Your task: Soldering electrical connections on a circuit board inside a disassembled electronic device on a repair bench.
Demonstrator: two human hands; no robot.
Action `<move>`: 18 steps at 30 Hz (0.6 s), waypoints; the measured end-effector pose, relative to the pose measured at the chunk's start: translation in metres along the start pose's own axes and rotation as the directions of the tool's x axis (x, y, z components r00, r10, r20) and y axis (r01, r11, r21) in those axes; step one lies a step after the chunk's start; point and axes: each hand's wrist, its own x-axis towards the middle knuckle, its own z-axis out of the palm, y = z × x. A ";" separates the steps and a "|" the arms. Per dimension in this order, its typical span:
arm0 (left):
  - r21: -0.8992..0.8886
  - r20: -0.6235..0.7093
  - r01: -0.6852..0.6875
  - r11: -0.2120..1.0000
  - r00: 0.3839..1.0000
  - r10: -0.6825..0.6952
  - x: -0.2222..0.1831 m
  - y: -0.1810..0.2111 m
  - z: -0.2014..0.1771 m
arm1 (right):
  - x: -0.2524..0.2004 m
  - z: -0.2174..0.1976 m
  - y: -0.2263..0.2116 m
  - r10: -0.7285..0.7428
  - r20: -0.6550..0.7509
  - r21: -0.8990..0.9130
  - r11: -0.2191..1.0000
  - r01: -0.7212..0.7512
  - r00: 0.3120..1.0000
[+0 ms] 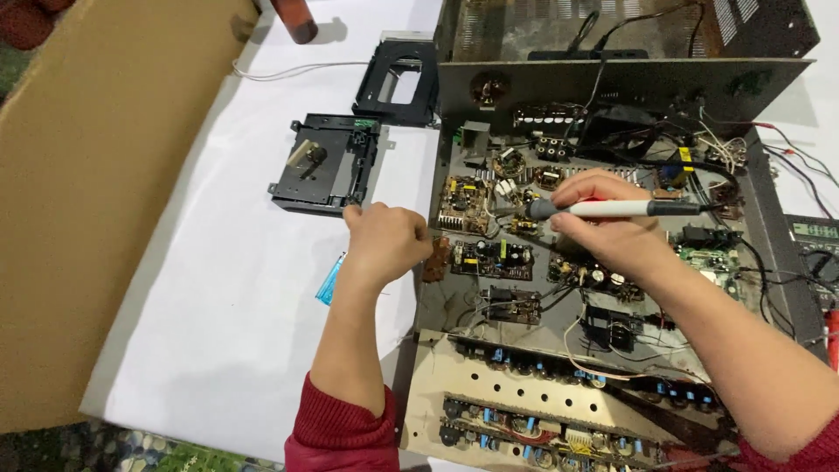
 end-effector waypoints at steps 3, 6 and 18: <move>-0.020 0.044 0.016 1.000 0.999 -0.015 0.000 -0.006 0.001 | -0.002 0.003 -0.005 0.008 0.051 0.003 1.000 -0.009 0.999; -0.110 0.060 -0.004 0.994 0.998 0.010 0.003 -0.011 0.006 | -0.003 0.000 -0.010 0.029 0.072 0.027 0.999 -0.031 0.997; -0.179 0.087 -0.206 0.962 0.971 0.224 -0.021 0.032 -0.017 | -0.009 -0.021 0.027 0.003 -0.020 0.203 0.979 0.001 1.000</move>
